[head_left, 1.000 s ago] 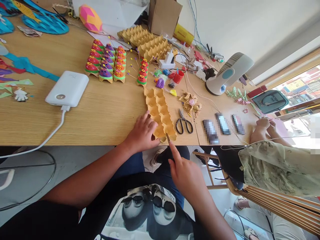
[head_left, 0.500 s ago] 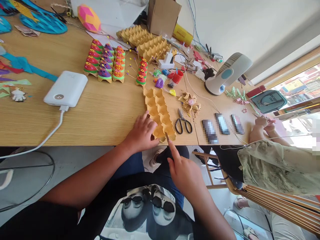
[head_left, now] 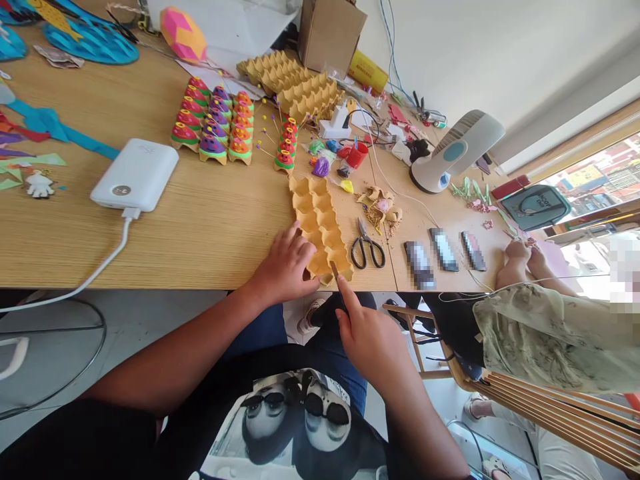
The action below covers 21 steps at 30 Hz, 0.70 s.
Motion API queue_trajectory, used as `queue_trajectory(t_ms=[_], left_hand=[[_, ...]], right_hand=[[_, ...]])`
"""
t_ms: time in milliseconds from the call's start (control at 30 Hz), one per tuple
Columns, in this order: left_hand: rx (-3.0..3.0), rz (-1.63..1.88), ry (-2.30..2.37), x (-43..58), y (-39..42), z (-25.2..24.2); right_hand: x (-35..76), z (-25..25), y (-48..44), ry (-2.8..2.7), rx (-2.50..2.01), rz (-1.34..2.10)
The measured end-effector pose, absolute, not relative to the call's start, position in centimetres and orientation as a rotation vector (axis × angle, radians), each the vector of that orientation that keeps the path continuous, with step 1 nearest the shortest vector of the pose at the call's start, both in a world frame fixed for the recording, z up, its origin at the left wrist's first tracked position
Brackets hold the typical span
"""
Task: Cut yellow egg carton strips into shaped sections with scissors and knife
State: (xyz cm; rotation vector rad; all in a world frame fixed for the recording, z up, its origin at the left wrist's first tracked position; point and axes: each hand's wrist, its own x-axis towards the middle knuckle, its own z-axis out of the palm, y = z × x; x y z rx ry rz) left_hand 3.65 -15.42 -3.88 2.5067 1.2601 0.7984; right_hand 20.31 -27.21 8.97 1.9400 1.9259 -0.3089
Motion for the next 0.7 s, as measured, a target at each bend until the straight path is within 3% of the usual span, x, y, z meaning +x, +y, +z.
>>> queue_trajectory(t_ms=[700], left_hand=[[2.52,0.735,1.289,3.7,-15.6,-3.4]], right_hand=[[19.9,11.6,-26.3,1.828,1.822,-0.189]])
